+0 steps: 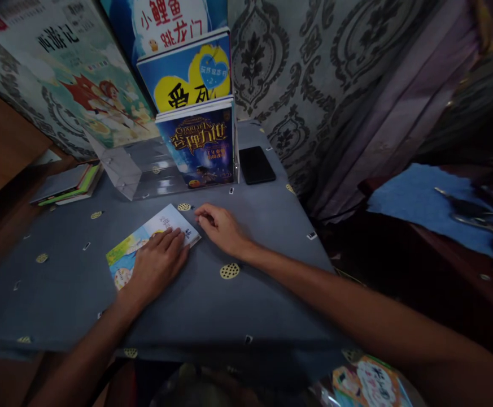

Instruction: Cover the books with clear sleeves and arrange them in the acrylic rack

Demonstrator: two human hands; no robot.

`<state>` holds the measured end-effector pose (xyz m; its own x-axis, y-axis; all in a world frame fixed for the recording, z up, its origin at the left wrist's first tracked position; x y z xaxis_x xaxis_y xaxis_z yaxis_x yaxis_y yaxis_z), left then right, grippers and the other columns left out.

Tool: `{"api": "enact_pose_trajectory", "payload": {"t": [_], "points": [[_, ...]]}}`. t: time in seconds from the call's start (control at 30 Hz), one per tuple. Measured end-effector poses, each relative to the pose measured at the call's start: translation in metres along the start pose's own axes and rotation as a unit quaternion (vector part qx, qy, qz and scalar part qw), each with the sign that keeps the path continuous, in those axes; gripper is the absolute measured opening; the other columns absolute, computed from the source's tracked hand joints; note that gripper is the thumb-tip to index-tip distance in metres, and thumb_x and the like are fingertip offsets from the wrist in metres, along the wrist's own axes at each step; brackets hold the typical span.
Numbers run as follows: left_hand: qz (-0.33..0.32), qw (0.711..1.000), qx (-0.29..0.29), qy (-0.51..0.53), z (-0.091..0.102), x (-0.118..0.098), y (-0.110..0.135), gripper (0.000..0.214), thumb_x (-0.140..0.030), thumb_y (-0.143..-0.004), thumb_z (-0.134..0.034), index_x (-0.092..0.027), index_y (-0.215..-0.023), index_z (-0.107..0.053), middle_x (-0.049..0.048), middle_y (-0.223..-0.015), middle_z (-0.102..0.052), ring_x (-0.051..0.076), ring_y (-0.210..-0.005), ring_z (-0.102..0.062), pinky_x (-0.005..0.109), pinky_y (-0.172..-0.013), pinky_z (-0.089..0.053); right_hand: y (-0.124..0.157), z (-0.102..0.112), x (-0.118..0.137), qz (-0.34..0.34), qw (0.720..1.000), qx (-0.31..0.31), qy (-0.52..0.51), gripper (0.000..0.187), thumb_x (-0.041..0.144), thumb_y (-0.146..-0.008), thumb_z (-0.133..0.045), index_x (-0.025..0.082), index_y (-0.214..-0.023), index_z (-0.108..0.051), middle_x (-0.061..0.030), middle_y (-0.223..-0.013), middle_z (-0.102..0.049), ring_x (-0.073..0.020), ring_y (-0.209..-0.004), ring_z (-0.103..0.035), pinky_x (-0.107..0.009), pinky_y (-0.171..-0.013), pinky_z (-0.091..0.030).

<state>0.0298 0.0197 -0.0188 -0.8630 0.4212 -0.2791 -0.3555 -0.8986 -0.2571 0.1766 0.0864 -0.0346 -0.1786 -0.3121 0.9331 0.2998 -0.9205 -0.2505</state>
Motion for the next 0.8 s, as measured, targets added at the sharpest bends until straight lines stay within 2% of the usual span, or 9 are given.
{"api": "enact_pose_trajectory", "payload": {"t": [0.17, 0.33, 0.47, 0.53, 0.67, 0.73, 0.8], "points": [[0.022, 0.998, -0.004, 0.066, 0.003, 0.002, -0.003, 0.025, -0.026, -0.095, -0.053, -0.018, -0.111, -0.071, 0.0173, -0.126, -0.070, 0.037, -0.126, -0.060, 0.059, -0.112, -0.040, 0.000, 0.000, 0.001, -0.008, 1.000, 0.001, 0.005, 0.017, 0.021, -0.090, -0.052, 0.019, -0.098, -0.067, -0.0072, -0.094, -0.074, -0.0216, -0.088, -0.071, -0.037, -0.080, -0.055], [0.008, 1.000, 0.022, 0.016, 0.001, -0.003, -0.002, 0.030, -0.026, -0.096, -0.049, -0.015, -0.114, -0.071, 0.0206, -0.130, -0.067, 0.039, -0.127, -0.059, 0.060, -0.108, -0.043, 0.001, 0.002, 0.007, 0.006, 1.000, -0.005, 0.026, 0.018, 0.022, -0.091, -0.051, 0.018, -0.099, -0.067, -0.0063, -0.092, -0.074, -0.0192, -0.082, -0.069, -0.033, -0.076, -0.053], [-0.028, 0.999, 0.029, -0.031, 0.010, 0.000, -0.002, 0.031, -0.032, -0.099, -0.049, -0.018, -0.117, -0.069, 0.0165, -0.127, -0.069, 0.034, -0.123, -0.062, 0.052, -0.104, -0.048, 0.006, 0.000, 0.017, 0.024, 0.999, 0.013, 0.044, 0.017, 0.026, -0.093, -0.052, 0.020, -0.100, -0.067, 0.0003, -0.071, -0.067, -0.0141, -0.062, -0.059, -0.027, -0.060, -0.045], [-0.023, 0.996, 0.033, -0.074, 0.020, 0.012, -0.001, 0.030, -0.033, -0.100, -0.048, -0.019, -0.115, -0.070, 0.0146, -0.126, -0.070, 0.032, -0.118, -0.064, 0.048, -0.100, -0.052, 0.011, -0.008, 0.024, 0.040, 0.996, 0.060, 0.051, 0.018, 0.029, -0.095, -0.052, 0.020, -0.099, -0.068, 0.0021, -0.064, -0.062, -0.0132, -0.057, -0.055, -0.027, -0.057, -0.041], [0.069, 0.980, 0.030, -0.186, 0.044, 0.051, 0.010, 0.031, -0.033, -0.100, -0.047, -0.020, -0.118, -0.068, 0.0158, -0.128, -0.066, 0.032, -0.110, -0.066, 0.046, -0.090, -0.055, 0.021, -0.027, 0.032, 0.080, 0.977, 0.159, 0.117, 0.020, 0.028, -0.094, -0.053, 0.020, -0.097, -0.072, -0.0004, -0.066, -0.066, -0.0134, -0.056, -0.055, -0.028, -0.059, -0.042], [0.103, 0.973, 0.036, -0.203, 0.050, 0.066, 0.019, 0.035, -0.033, -0.101, -0.043, -0.020, -0.125, -0.065, 0.0153, -0.127, -0.067, 0.030, -0.103, -0.067, 0.042, -0.083, -0.056, 0.022, -0.029, 0.032, 0.099, 0.972, 0.159, 0.143, 0.020, 0.029, -0.093, -0.055, 0.021, -0.100, -0.073, -0.0040, -0.077, -0.072, -0.0158, -0.063, -0.061, -0.031, -0.065, -0.047], [0.116, 0.971, 0.035, -0.204, 0.051, 0.072, 0.026, 0.038, -0.035, -0.102, -0.039, -0.020, -0.128, -0.063, 0.0146, -0.123, -0.068, 0.028, -0.099, -0.068, 0.038, -0.078, -0.056, 0.019, -0.027, 0.028, 0.119, 0.972, 0.134, 0.153, 0.024, 0.031, -0.094, -0.056, 0.023, -0.110, -0.072, -0.0083, -0.098, -0.076, -0.0219, -0.084, -0.068, -0.038, -0.080, -0.053]]}}
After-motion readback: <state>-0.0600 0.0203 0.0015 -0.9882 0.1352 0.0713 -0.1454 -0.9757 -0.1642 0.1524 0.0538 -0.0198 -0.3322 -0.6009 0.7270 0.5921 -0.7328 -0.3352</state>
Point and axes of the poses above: each hand's wrist, its own y-axis away from the middle knuckle, its own z-axis out of the back of the hand, x = y × z, the point moved 7 cm from there along -y, towards the middle knuckle
